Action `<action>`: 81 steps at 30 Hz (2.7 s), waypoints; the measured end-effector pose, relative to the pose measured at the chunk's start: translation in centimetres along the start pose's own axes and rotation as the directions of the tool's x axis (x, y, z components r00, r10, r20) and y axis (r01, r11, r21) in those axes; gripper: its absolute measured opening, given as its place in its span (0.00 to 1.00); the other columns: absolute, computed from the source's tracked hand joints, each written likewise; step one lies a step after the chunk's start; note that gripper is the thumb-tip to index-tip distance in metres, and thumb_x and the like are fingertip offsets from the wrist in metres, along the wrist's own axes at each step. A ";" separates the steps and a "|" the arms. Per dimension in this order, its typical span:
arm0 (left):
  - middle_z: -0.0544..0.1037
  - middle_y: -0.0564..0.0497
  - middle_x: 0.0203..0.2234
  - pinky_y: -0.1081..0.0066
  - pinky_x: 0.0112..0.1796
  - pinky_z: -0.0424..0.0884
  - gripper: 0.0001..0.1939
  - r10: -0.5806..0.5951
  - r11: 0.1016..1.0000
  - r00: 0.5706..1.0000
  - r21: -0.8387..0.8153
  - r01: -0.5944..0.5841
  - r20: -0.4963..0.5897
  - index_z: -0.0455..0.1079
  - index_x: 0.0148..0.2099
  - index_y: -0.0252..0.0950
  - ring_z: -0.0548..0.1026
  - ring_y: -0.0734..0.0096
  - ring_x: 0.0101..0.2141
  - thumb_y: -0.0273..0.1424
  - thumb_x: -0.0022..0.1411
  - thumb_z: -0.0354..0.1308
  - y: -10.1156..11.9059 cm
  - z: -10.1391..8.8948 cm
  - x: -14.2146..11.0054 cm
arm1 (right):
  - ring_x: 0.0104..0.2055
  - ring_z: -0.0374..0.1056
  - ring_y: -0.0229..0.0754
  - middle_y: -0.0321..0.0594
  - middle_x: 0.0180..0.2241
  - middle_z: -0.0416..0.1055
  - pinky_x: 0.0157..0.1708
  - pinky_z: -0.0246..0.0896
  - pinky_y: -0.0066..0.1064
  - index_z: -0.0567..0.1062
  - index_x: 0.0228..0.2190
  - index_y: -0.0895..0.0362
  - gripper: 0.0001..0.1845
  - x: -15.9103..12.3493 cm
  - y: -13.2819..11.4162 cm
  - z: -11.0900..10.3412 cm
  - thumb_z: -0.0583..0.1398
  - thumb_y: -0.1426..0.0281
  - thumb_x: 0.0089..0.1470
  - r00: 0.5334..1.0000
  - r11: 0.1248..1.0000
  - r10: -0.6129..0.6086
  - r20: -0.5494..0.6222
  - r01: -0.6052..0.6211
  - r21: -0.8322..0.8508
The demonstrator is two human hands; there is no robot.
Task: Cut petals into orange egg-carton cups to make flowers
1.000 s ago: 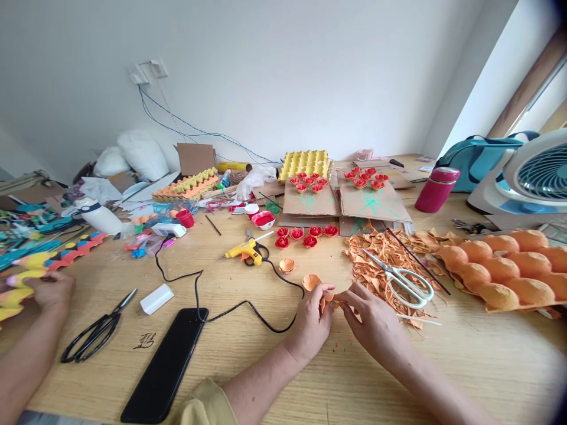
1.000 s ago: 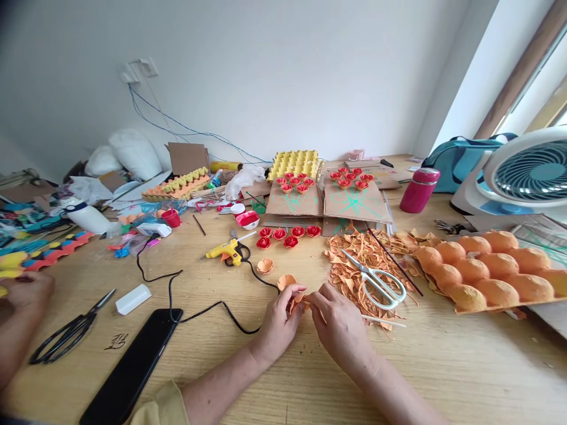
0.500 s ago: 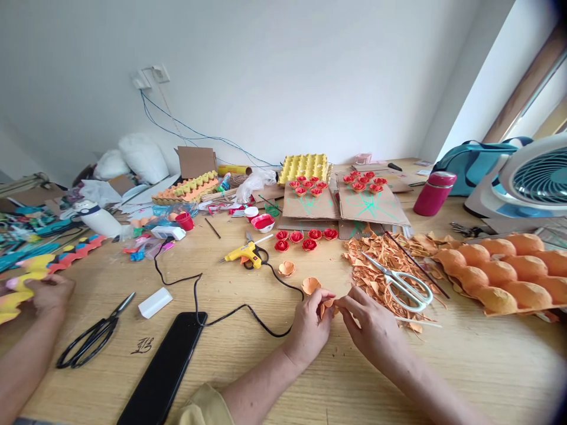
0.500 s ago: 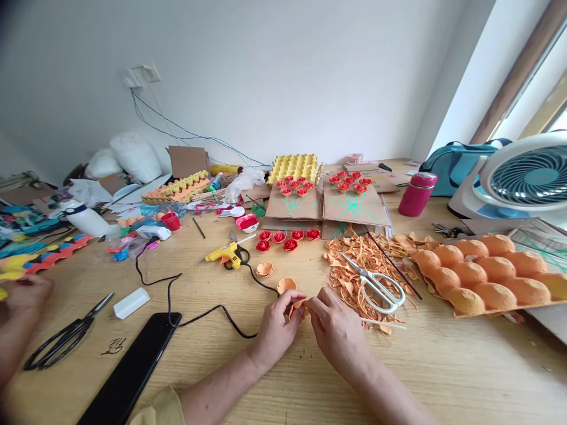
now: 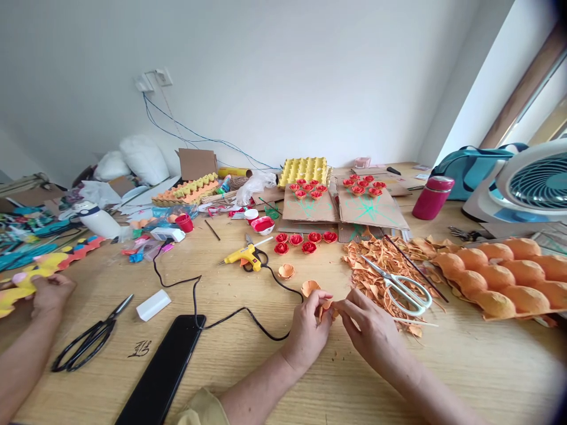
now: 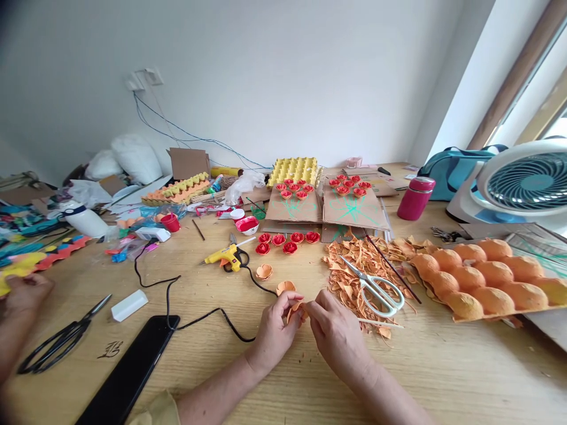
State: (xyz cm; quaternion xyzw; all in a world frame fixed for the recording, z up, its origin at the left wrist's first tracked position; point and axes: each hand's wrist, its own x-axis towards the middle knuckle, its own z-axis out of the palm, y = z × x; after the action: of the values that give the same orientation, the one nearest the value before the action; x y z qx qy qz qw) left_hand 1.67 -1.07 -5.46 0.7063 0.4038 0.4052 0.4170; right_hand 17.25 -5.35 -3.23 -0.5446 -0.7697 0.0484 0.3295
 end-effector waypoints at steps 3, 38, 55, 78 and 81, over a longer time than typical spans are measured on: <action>0.78 0.49 0.31 0.72 0.34 0.71 0.08 -0.005 1.000 1.000 0.011 0.005 0.011 0.67 0.45 0.37 0.77 0.69 0.31 0.27 0.63 0.55 0.2 0.0 -0.1 | 0.29 0.64 0.39 0.39 0.30 0.65 0.28 0.54 0.29 0.75 0.36 0.55 0.14 -0.1 0.1 0.0 0.51 0.74 0.65 1.000 0.999 -0.025 0.000 0.025 -0.026; 0.75 0.54 0.26 0.75 0.31 0.67 0.02 0.012 0.986 1.000 -0.164 -0.015 -0.022 0.67 0.34 0.37 0.72 0.74 0.28 0.25 0.59 0.57 0.2 0.1 0.4 | 0.32 0.63 0.42 0.40 0.31 0.66 0.32 0.56 0.32 0.74 0.36 0.56 0.13 0.5 0.1 -0.5 0.50 0.73 0.67 0.994 0.985 -0.108 0.013 0.109 -0.133; 0.76 0.53 0.26 0.75 0.31 0.69 0.04 0.001 0.979 1.000 -0.202 -0.001 0.004 0.68 0.33 0.36 0.73 0.73 0.27 0.30 0.60 0.58 0.3 0.1 0.5 | 0.30 0.63 0.41 0.40 0.31 0.66 0.31 0.56 0.32 0.73 0.33 0.56 0.14 0.3 0.2 -0.5 0.50 0.73 0.66 0.994 0.981 -0.105 0.011 0.106 -0.164; 0.78 0.52 0.31 0.75 0.37 0.70 0.04 0.111 0.984 0.994 -0.139 -0.112 -0.014 0.69 0.38 0.38 0.75 0.72 0.33 0.25 0.61 0.55 0.3 -0.3 0.1 | 0.33 0.68 0.41 0.40 0.33 0.69 0.33 0.62 0.32 0.74 0.40 0.54 0.10 0.5 -0.1 -0.7 0.52 0.71 0.66 0.999 0.999 -0.021 -0.047 0.023 0.048; 0.77 0.53 0.29 0.76 0.34 0.68 0.03 0.087 0.992 0.996 -0.091 -0.086 0.010 0.69 0.38 0.37 0.73 0.74 0.30 0.26 0.63 0.54 0.5 -0.3 0.1 | 0.33 0.67 0.41 0.40 0.33 0.68 0.33 0.61 0.32 0.74 0.39 0.54 0.11 0.5 0.0 -0.6 0.52 0.72 0.66 1.000 0.997 0.000 -0.025 0.001 0.075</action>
State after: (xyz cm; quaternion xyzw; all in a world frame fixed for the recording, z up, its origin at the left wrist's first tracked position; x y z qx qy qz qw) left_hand 1.55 -1.05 -4.87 0.7063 0.3514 0.4358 0.4333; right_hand 17.48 -5.12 -2.55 -0.5323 -0.7634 0.0703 0.3590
